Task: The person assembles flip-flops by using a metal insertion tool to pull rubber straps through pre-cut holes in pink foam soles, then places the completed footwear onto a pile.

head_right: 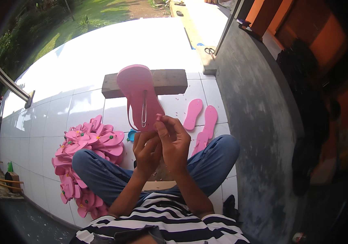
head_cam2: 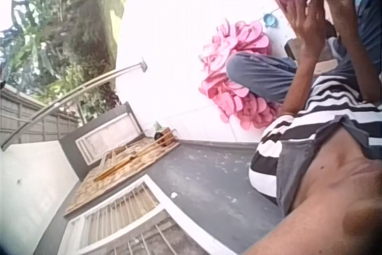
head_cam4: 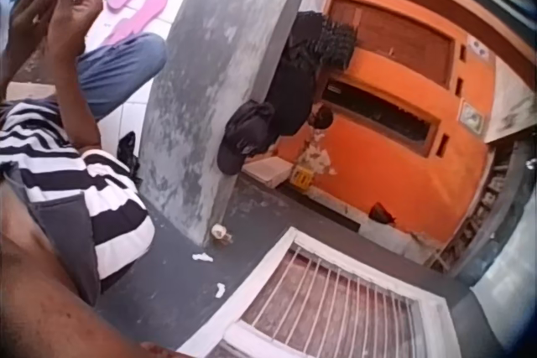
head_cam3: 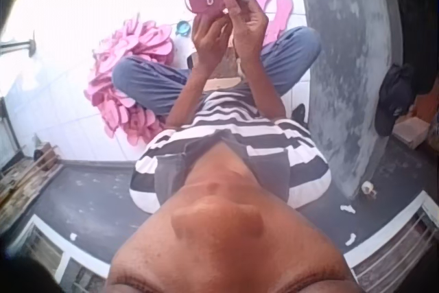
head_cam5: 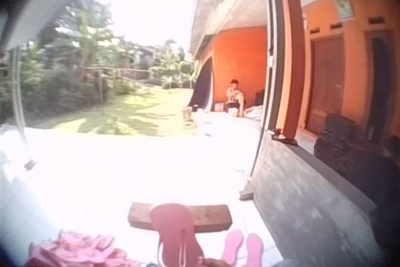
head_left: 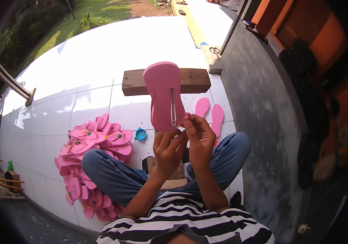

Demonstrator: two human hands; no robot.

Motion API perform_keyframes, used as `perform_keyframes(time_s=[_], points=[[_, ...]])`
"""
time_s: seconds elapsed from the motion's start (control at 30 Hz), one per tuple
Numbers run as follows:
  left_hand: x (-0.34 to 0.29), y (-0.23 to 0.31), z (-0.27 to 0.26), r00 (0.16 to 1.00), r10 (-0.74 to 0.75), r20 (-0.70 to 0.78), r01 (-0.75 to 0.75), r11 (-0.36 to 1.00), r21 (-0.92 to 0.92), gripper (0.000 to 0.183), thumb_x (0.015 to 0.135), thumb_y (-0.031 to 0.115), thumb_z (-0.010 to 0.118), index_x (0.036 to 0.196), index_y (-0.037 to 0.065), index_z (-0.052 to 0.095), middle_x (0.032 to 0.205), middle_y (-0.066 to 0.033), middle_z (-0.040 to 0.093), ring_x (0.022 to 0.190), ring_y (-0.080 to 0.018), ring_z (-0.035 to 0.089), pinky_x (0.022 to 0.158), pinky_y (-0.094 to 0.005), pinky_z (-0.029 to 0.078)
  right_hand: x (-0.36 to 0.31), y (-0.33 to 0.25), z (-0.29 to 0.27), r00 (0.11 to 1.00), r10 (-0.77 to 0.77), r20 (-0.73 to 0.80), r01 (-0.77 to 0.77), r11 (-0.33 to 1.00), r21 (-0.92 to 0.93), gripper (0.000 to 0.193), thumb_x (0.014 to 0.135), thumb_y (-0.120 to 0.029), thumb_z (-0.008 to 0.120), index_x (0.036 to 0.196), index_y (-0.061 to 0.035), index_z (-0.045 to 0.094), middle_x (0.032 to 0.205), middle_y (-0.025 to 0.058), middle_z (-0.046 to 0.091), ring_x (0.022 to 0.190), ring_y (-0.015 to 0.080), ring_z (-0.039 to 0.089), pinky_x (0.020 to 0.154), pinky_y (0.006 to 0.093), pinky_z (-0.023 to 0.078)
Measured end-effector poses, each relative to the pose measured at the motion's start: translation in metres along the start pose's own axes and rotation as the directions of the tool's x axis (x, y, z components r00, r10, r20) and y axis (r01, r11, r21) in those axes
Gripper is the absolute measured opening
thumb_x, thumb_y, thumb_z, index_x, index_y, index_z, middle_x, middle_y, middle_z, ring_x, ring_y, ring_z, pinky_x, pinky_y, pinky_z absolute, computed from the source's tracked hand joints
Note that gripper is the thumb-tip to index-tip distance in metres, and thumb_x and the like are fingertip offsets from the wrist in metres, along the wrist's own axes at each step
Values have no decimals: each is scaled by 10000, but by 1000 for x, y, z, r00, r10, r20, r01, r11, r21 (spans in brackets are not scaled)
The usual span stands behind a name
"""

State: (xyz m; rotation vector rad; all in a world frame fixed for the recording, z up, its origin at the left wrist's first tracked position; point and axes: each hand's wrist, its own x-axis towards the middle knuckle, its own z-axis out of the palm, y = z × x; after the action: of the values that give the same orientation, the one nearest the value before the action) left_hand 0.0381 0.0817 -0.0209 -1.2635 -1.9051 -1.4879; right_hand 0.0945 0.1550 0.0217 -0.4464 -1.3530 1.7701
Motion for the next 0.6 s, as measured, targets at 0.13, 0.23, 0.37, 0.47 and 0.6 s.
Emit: perform_keyframes(time_s=[0.13, 0.23, 0.37, 0.47, 0.6], points=[[7, -11, -21, 998, 16, -54, -21, 997, -81, 238, 759, -2, 723, 985, 38, 658, 997, -109, 621, 894, -280, 577, 774, -372, 465, 17, -8, -9, 965, 84, 247, -178, 904, 388, 202, 976, -158, 614, 1082, 14, 627, 864, 44, 615, 792, 94, 553, 719, 241, 443], [35, -24, -39, 988, -133, -75, 123, 984, -127, 230, 848, 14, 653, 1072, 31, 605, 1055, -128, 615, 977, -272, 573, 801, -361, 457, 27, -1, -15, 905, 95, 415, -253, 904, 345, 213, 971, -196, 630, 1029, 8, 632, 837, 39, 614, 750, 90, 530, 687, 243, 426], [97, -38, -59, 995, -51, -90, 67, 979, 191, 448, 886, 186, 702, 1282, 56, 538, 1275, -155, 543, 1199, -320, 457, 992, -436, 379, 32, 4, -17, 871, 135, 473, -276, 930, 244, 221, 959, -225, 652, 959, -4, 646, 797, 33, 612, 744, 88, 536, 688, 249, 428], [133, -33, -68, 983, 71, 171, -154, 827, 541, 408, 914, 223, 665, 1265, 41, 568, 1229, -162, 605, 1185, -278, 519, 935, -390, 450, 34, 7, -16, 852, 126, 508, -267, 940, 214, 200, 951, -214, 660, 922, -16, 650, 779, 27, 611, 734, 84, 541, 682, 249, 432], [157, -31, -65, 896, -185, 403, 209, 978, -17, 321, 915, 230, 668, 1121, -2, 585, 1026, -162, 678, 1014, -302, 637, 935, -411, 452, 40, 20, -16, 822, 114, 558, -232, 962, 144, 177, 941, -197, 671, 916, -22, 654, 784, 26, 612, 718, 79, 535, 663, 248, 424]])
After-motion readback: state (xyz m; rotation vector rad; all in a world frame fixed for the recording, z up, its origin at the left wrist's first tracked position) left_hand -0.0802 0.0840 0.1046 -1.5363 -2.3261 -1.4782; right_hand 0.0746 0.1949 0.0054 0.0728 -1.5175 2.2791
